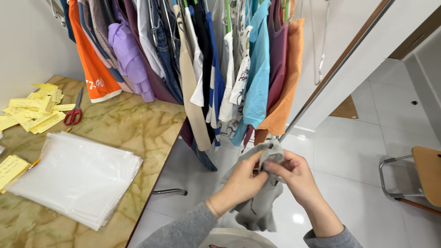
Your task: The person picks up folded t-shirts from a table, places them onto hangers, and hangs them on a metal clothing rack. The person repeats this process for several shirts of different colors, including white, blue, pink, orange, and gray.
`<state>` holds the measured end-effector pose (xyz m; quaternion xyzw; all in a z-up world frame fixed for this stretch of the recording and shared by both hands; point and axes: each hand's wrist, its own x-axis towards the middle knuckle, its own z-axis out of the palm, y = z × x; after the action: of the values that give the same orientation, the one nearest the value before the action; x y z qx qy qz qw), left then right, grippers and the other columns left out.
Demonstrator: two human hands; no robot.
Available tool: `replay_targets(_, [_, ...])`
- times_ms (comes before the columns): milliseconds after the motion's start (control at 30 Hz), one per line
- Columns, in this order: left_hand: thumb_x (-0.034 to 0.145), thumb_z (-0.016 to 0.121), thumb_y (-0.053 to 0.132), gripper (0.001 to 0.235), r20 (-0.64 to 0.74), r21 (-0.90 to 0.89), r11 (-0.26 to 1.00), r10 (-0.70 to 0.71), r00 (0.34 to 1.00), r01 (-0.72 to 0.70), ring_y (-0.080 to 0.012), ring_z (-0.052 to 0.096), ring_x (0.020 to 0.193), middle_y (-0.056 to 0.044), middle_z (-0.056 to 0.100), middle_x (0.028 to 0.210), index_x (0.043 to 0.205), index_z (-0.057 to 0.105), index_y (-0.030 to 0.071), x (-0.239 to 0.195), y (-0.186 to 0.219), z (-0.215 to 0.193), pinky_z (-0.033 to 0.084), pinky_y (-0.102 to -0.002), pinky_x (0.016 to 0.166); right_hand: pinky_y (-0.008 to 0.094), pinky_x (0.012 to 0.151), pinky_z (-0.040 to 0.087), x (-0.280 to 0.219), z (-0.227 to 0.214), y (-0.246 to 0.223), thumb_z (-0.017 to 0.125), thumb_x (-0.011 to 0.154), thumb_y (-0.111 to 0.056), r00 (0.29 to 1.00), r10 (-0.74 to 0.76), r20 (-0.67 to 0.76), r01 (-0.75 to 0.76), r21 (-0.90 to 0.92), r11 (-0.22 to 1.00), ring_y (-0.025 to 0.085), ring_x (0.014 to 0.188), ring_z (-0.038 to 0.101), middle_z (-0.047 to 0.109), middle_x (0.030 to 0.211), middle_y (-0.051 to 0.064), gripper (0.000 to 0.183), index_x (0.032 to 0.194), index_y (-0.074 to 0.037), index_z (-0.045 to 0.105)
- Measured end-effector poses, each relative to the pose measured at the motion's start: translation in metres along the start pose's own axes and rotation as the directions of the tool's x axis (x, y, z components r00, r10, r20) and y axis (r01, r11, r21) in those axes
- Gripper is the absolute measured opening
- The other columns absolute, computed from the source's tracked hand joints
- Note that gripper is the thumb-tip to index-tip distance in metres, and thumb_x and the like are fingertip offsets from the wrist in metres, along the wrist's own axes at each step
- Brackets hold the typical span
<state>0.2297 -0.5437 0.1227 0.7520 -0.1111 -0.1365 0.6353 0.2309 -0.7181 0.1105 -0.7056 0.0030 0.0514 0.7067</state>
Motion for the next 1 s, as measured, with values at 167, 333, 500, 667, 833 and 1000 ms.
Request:
replay_targets(167, [0.086,0.049,0.009,0.059,-0.017,0.394,0.908,0.165,0.986,-0.145,-0.0303,0.071,0.111,-0.003,0.076,0.126,0.142,0.052,0.026,0.009,0.038,0.001,0.054,-0.048,0.081,0.023,0.053,0.031,-0.009,-0.025,0.007,0.071,0.1,-0.017,0.997,-0.075,-0.02,0.073,-0.079,0.994,0.005,0.06,0.042,0.057,0.066,-0.004,0.016,0.088,-0.007,0.073])
replay_targets(333, [0.089,0.06,0.007,0.031,-0.036,0.697,0.493,0.749,0.661,-0.521,-0.0231,0.07,0.097,0.003,0.064,0.111,0.117,0.064,0.021,0.047,0.03,0.021,0.057,-0.037,0.068,0.023,0.048,0.04,-0.015,-0.039,-0.008,0.076,0.097,-0.016,0.988,-0.122,-0.092,0.115,-0.078,0.99,0.007,0.055,0.048,0.055,0.06,-0.001,0.018,0.083,-0.005,0.07])
replay_targets(500, [0.095,0.068,0.002,0.021,0.151,0.681,-0.018,0.982,0.116,-0.732,-0.0258,0.067,0.105,-0.001,0.062,0.107,0.087,0.065,0.022,0.058,0.053,0.011,0.057,-0.031,0.083,0.033,0.073,0.055,0.015,-0.066,0.021,0.076,0.073,0.017,0.952,-0.213,-0.219,0.147,-0.283,0.948,0.018,0.076,0.057,0.061,0.077,0.008,0.028,0.096,0.001,0.074])
replay_targets(667, [0.084,0.078,0.012,0.022,0.316,0.82,-0.148,0.922,0.223,-0.553,-0.0227,0.066,0.112,0.001,0.067,0.112,0.066,0.067,0.019,0.085,0.049,-0.07,0.053,-0.033,0.083,0.046,0.08,0.06,0.05,-0.132,0.085,0.07,0.07,0.005,0.905,-0.204,-0.373,-0.131,-0.7,0.702,0.037,0.081,0.076,0.069,0.075,0.017,0.042,0.106,-0.014,0.082])
replay_targets(833, [0.081,0.077,0.009,0.023,0.297,0.946,-0.207,0.863,0.409,-0.249,-0.0286,0.063,0.091,-0.003,0.056,0.102,0.067,0.064,0.021,0.11,0.041,-0.127,0.047,-0.033,0.057,0.046,0.081,0.059,0.043,-0.168,0.018,0.073,0.075,0.0,0.893,-0.113,-0.437,-0.236,-0.666,0.707,0.032,0.083,0.077,0.078,0.081,0.018,0.029,0.099,-0.012,0.084])
replay_targets(1000, [0.089,0.069,0.009,0.012,0.199,0.949,-0.023,0.816,0.542,-0.314,-0.0265,0.065,0.093,-0.001,0.052,0.102,0.085,0.07,0.021,0.134,0.064,-0.116,0.057,-0.031,0.052,0.05,0.096,0.056,0.079,-0.109,-0.103,0.077,0.082,0.003,0.959,-0.038,-0.281,-0.098,-0.455,0.885,0.031,0.111,0.066,0.076,0.108,0.022,0.051,0.133,-0.003,0.072])
